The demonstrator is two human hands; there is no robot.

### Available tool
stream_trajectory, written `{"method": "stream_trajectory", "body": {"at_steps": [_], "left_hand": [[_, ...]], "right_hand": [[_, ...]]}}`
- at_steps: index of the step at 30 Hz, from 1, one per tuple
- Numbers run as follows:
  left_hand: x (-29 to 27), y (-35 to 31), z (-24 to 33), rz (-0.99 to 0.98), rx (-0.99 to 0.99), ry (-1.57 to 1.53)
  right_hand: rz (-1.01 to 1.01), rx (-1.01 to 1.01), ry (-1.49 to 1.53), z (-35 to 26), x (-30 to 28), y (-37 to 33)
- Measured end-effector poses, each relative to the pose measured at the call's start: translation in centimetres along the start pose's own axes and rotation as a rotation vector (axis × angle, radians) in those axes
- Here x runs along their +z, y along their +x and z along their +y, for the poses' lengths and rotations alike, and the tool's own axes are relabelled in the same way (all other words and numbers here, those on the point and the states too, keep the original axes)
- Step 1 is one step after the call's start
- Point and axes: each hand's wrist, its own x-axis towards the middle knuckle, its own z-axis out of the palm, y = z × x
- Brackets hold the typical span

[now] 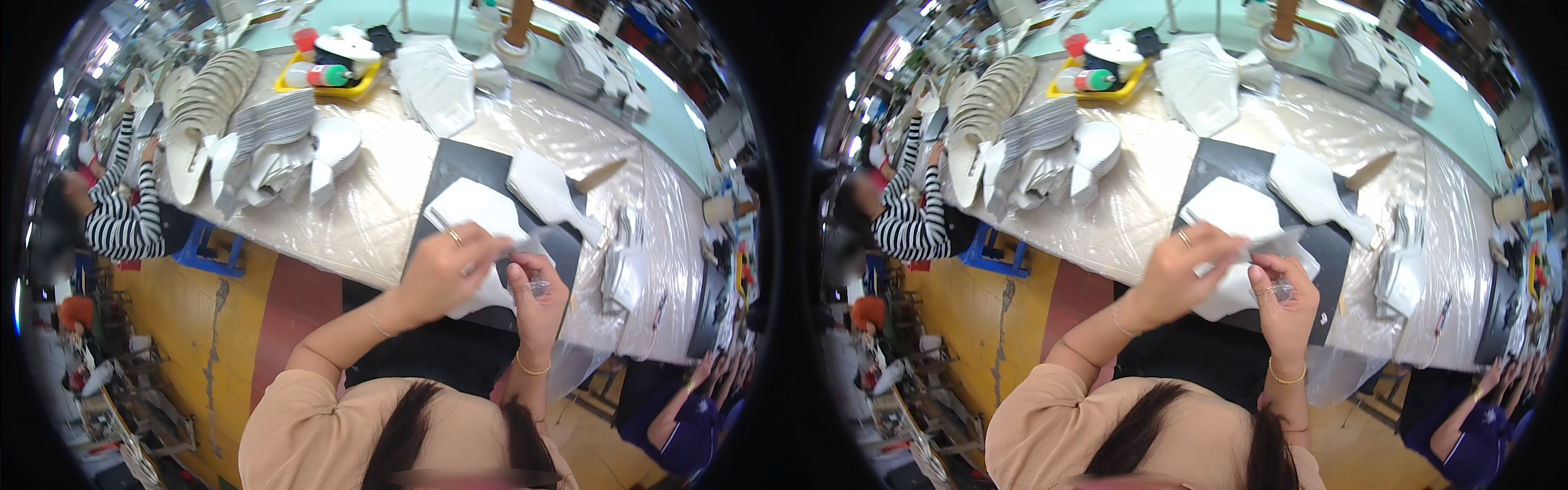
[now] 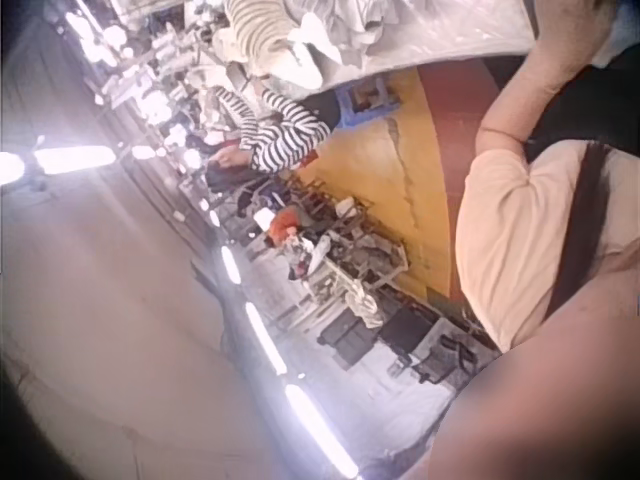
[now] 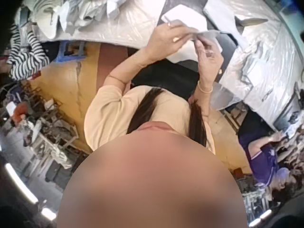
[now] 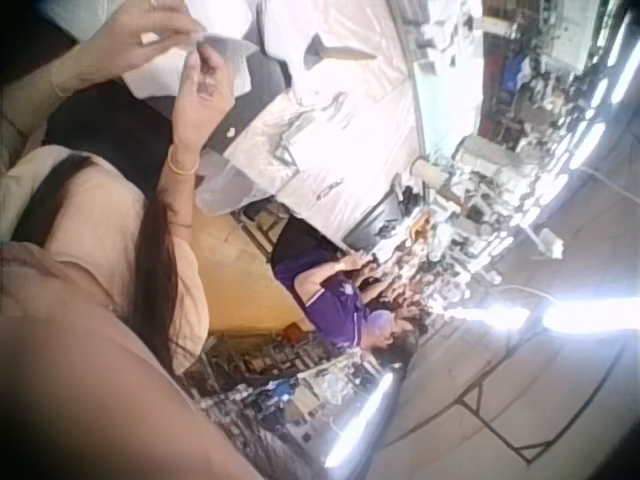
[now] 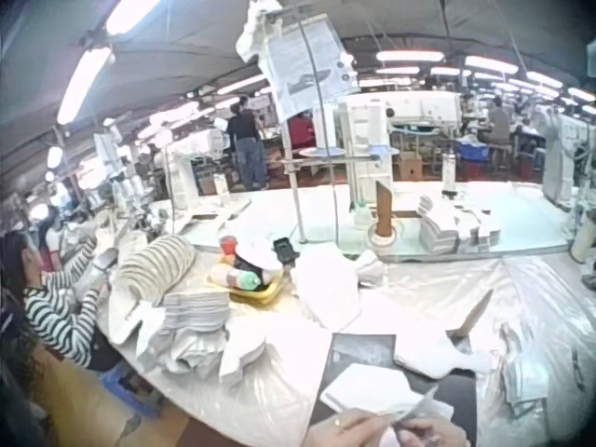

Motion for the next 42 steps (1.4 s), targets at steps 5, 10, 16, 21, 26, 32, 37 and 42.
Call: {"method": "stream_trajectory", "body": {"at_steps": [5,10,16,21,26,32,37,42], "left_hand": [[1.1,-0.5,0.7,0.055,0.135,0.119],[1.8,-1.2,0.5,0.016,0.152,0.188],[2.0,-1.5,0.4,-0.034,0.103,0.105],[1.3,-2.0,0.5,-0.07,-0.011,-0.103],[0.2,-2.2,-0.1,-0.162,-0.125,-0.387],[-0.7,-2.3,-0.1,-0.226,-0.229,-0.508],[-0.9,-2.0,0.3,-0.236,-0.489,-0.666],[-0.9,-1.8,-0.5,-0.281,-0.591,-0.804]], "right_hand": [[-0.026,0.126,0.058,-0.7,0.4,0.3],[-0.033,0.187,0.068,-0.3,-0.6,-0.2],[-0.059,0.185,0.141,-0.1,-0.9,-0.3],[-0.086,0.208,0.239,-0.1,-0.8,-0.3],[-0.134,0.219,0.352,-0.3,-0.5,-0.5],[-0.171,0.231,0.345,-0.7,-0.1,-0.6],[-0.276,0.104,0.181,-0.6,0.0,-0.9],[-0.189,-0.184,0.01,0.1,0.1,-1.2]]}}
